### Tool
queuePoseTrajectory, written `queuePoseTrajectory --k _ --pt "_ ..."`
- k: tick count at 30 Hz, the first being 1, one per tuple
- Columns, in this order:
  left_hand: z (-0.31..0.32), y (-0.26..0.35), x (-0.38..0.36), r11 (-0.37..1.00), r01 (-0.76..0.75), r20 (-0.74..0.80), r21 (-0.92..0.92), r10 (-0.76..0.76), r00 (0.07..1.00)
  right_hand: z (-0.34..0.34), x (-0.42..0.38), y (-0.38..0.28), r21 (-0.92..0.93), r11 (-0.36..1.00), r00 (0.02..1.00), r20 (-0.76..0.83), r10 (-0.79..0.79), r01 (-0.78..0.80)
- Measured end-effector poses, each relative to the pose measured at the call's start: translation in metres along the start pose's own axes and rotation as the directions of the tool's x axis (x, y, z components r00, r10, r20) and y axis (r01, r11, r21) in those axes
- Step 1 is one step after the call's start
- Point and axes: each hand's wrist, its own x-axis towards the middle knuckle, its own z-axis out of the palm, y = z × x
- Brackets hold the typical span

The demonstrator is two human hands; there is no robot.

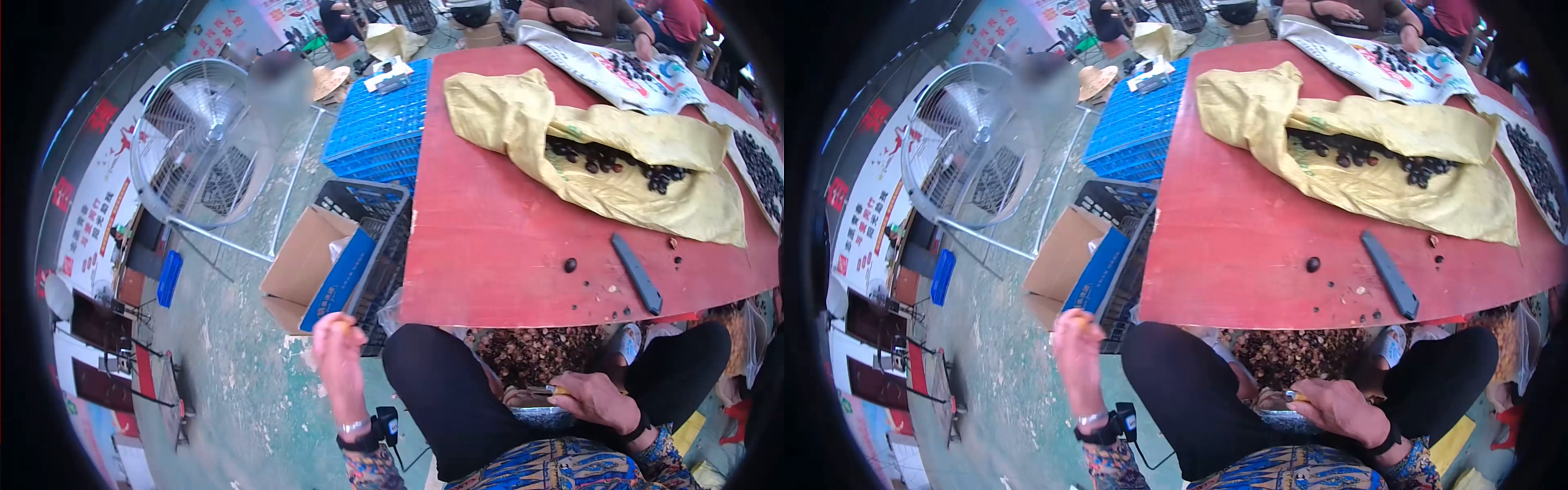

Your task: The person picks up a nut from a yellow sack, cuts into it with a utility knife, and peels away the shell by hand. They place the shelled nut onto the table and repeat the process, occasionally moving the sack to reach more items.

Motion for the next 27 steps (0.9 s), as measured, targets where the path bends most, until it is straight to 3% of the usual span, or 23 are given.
queuePoseTrajectory --k 2,4,8,10,12,14,16,18,20,24,26,27 --pt "-0.030 -0.046 0.012 0.951 0.299 0.068 0.080 -0.305 0.950 0.002 0.002 0.001 -0.018 1.000 1.000 0.000 -0.014 0.014" --pt "-0.045 -0.098 0.020 0.857 0.492 0.016 0.155 -0.500 0.866 0.002 0.004 0.002 -0.032 0.999 1.000 0.010 0.007 -0.006" --pt "-0.060 -0.152 0.031 0.825 0.561 0.187 0.066 -0.562 0.805 0.001 0.006 0.003 -0.073 0.997 0.999 0.038 0.033 -0.030" --pt "-0.052 -0.146 0.049 0.866 0.279 0.194 0.415 -0.384 0.903 0.000 0.006 0.005 -0.034 0.999 1.000 -0.020 0.013 -0.013" --pt "-0.027 -0.089 0.050 0.726 0.113 0.152 0.678 -0.289 0.945 -0.017 0.006 -0.007 0.064 0.998 1.000 -0.012 0.009 -0.008" --pt "-0.009 -0.040 0.054 0.770 -0.044 0.264 0.637 -0.164 0.950 -0.034 0.005 -0.014 0.136 0.991 0.999 -0.025 0.021 -0.017" --pt "0.037 0.027 0.038 0.875 -0.004 0.324 0.483 -0.175 0.930 -0.050 0.004 -0.022 0.240 0.971 0.996 0.078 -0.043 0.023" --pt "0.079 0.073 0.019 0.861 -0.052 0.408 0.505 -0.185 0.894 -0.065 0.003 -0.027 0.241 0.968 0.993 0.077 -0.093 0.072" --pt "0.126 0.095 -0.004 0.885 -0.063 0.615 0.462 -0.268 0.742 -0.076 0.001 -0.031 0.228 0.964 0.983 0.082 -0.162 0.140" --pt "0.192 0.055 -0.030 0.798 -0.118 0.710 0.592 -0.446 0.546 -0.078 -0.003 -0.017 0.281 0.909 0.951 -0.138 -0.278 0.307" --pt "0.204 0.004 -0.027 0.710 -0.460 0.829 0.534 -0.331 0.452 -0.075 -0.010 -0.007 0.212 0.916 0.928 -0.236 -0.289 0.340" --pt "0.211 -0.011 -0.026 0.696 -0.477 0.833 0.537 -0.347 0.432 -0.076 -0.015 -0.004 0.226 0.913 0.923 -0.264 -0.279 0.340"
